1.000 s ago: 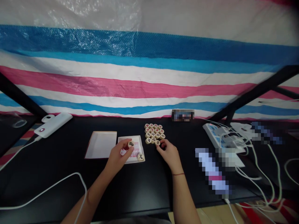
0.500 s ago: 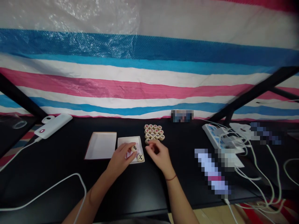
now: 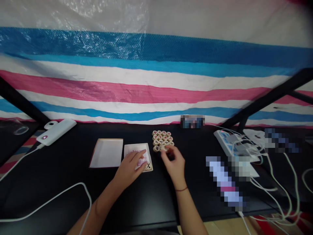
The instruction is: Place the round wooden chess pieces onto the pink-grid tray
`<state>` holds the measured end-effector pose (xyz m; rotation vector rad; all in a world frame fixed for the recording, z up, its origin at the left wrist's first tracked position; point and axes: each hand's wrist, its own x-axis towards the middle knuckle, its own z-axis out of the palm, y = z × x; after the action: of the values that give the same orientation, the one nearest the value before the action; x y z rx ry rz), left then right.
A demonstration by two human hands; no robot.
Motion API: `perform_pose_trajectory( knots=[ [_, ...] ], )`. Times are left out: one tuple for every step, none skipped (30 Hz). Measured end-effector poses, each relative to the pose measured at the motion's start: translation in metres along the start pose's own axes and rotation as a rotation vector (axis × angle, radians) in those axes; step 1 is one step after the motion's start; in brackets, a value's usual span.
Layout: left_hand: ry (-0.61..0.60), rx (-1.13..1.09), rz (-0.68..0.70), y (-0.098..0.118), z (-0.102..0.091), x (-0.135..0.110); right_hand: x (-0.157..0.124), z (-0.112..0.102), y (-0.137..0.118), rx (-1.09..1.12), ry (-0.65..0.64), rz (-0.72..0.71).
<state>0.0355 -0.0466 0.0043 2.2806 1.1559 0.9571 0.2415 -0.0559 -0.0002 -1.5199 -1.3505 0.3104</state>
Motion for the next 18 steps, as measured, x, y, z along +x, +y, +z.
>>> perform_pose_trajectory(
  knots=[
    [-0.006, 0.001, -0.013, 0.000, -0.002, 0.000, 0.003, -0.004, 0.008, -0.071, 0.057, 0.045],
    [-0.010, -0.003, -0.022, -0.001, -0.003, 0.001, 0.005, -0.008, 0.015, -0.132, 0.076, 0.080],
    [-0.015, -0.008, -0.028, -0.001, -0.004, 0.001, 0.007, -0.010, 0.021, -0.182, 0.075, 0.104],
    [-0.019, -0.014, -0.031, -0.001, -0.005, 0.001, 0.008, -0.012, 0.026, -0.221, 0.060, 0.119],
    [-0.023, -0.019, -0.031, -0.001, -0.006, 0.001, 0.008, -0.013, 0.029, -0.254, 0.039, 0.127],
    [-0.025, -0.021, -0.030, -0.002, -0.006, 0.001, 0.008, -0.012, 0.032, -0.282, 0.019, 0.130],
    [-0.023, -0.021, -0.032, -0.002, -0.006, 0.001, 0.007, -0.012, 0.033, -0.305, 0.000, 0.131],
    [-0.020, -0.022, -0.034, -0.002, -0.006, 0.001, 0.007, -0.011, 0.034, -0.323, -0.020, 0.129],
    [-0.018, -0.025, -0.035, -0.002, -0.006, 0.001, 0.006, -0.009, 0.035, -0.333, -0.039, 0.127],
    [-0.015, -0.028, -0.038, -0.002, -0.006, 0.001, 0.005, -0.008, 0.035, -0.330, -0.056, 0.126],
    [-0.014, -0.032, -0.040, -0.002, -0.006, 0.001, 0.005, -0.007, 0.036, -0.316, -0.068, 0.128],
    [-0.014, -0.034, -0.042, -0.002, -0.006, 0.001, 0.004, -0.006, 0.036, -0.296, -0.078, 0.131],
    [-0.012, -0.033, -0.041, -0.002, -0.006, 0.001, 0.004, -0.006, 0.037, -0.275, -0.084, 0.136],
    [-0.012, -0.031, -0.040, -0.002, -0.006, 0.001, 0.004, -0.006, 0.037, -0.261, -0.084, 0.142],
    [-0.009, -0.028, -0.040, -0.002, -0.006, 0.001, 0.004, -0.005, 0.038, -0.257, -0.081, 0.147],
    [-0.008, -0.025, -0.039, -0.002, -0.006, 0.001, 0.004, -0.005, 0.039, -0.266, -0.078, 0.150],
    [-0.008, -0.024, -0.037, -0.002, -0.006, 0.001, 0.004, -0.005, 0.040, -0.285, -0.076, 0.150],
    [-0.010, -0.024, -0.037, -0.002, -0.006, 0.001, 0.004, -0.005, 0.040, -0.309, -0.074, 0.148]
  ],
)
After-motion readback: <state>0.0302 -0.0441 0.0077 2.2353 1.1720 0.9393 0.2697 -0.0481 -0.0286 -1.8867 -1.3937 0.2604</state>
